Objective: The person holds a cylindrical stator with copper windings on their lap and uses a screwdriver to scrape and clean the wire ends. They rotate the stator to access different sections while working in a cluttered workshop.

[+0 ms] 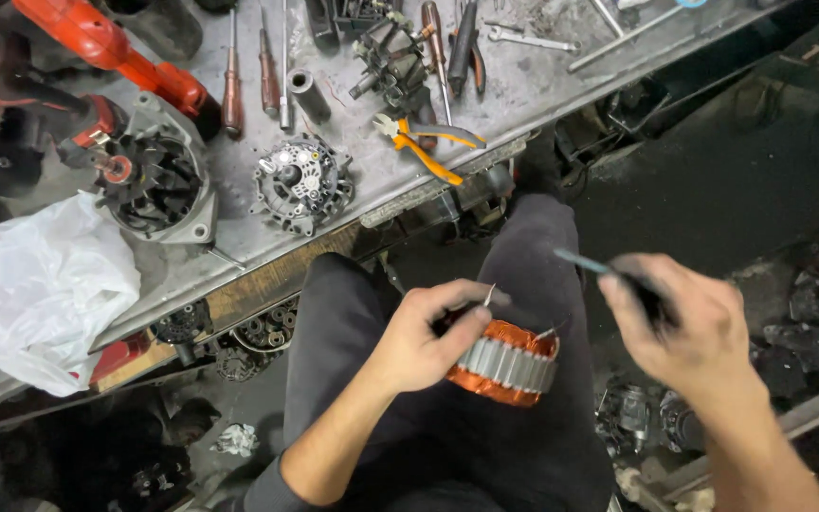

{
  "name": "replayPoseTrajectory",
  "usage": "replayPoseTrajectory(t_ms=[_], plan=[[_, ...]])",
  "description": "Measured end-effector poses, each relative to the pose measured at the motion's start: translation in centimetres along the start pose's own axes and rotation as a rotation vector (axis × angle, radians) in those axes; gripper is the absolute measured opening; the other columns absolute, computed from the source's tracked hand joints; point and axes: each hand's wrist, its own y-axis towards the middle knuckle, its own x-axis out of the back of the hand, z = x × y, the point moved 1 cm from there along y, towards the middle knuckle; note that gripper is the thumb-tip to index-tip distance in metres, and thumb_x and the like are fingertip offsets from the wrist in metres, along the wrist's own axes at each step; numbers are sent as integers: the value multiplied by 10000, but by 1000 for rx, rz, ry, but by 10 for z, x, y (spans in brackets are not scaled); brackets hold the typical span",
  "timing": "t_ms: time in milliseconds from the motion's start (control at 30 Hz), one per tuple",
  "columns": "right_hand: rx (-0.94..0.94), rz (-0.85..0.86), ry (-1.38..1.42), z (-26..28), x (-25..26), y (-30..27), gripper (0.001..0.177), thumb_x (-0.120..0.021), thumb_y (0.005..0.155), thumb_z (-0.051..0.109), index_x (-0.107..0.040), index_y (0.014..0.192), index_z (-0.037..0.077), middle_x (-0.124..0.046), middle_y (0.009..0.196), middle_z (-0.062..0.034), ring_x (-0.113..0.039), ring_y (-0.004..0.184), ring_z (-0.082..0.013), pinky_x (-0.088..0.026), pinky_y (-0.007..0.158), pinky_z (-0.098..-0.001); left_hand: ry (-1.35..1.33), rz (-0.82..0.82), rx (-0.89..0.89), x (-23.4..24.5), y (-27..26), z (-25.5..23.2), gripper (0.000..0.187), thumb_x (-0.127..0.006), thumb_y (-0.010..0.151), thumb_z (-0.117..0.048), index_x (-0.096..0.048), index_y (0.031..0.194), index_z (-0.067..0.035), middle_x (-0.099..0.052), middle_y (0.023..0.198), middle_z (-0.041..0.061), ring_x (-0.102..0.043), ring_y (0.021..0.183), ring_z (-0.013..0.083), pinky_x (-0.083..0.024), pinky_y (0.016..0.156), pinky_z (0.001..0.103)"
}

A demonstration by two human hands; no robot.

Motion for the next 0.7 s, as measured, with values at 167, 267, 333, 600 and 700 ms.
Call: replayPoseTrajectory(t_ms=[167, 267, 333, 600, 700], plan=[[-247, -9, 123, 1, -11, -53, 231, -789, 898, 159, -719, 1053, 2, -742, 868, -104, -733, 713, -185, -559, 676, -296, 26, 36, -96, 4, -25, 6, 302, -602, 959, -28, -660, 1254, -1, -624, 882, 50, -598, 842, 97, -503, 790, 269], [-323, 4, 182, 4, -21, -75, 266, -798, 856, 168, -729, 1045, -5, -752, 863, -98, -738, 713, -181, -566, 680, -292, 24, -48, -55, 3, -39, 22, 375, -612, 951, -33, -638, 1323, -3, -513, 718, 8, -497, 694, 81, -446, 685, 247], [-352, 21, 220, 11, -25, -85, 275, -798, 835, 168, -731, 1035, -8, -757, 867, -97, -743, 724, -179, -571, 688, -293, 6, -106, -54, 0, -50, 33, 388, -613, 952, -42, -621, 1337, 3, -515, 720, -4, -497, 686, 77, -441, 675, 239], [83, -26, 234, 20, -29, -89, 829, -933, 512, 337, -595, 1169, -37, -698, 1055, -240, -729, 979, -390, -613, 830, -425, -46, -183, -683, -13, -37, 12, 392, -678, 925, -80, -505, 1272, -23, -636, 858, 102, -575, 809, 228, -502, 823, 382], [37, -216, 211, 1, -34, -100, 755, -931, 553, 242, -600, 1181, -15, -695, 1112, -203, -735, 1039, -344, -621, 892, -426, -96, -89, -698, -18, -13, 6, 431, -694, 900, -88, -509, 1285, -29, -632, 849, 79, -565, 721, 204, -487, 817, 387]])
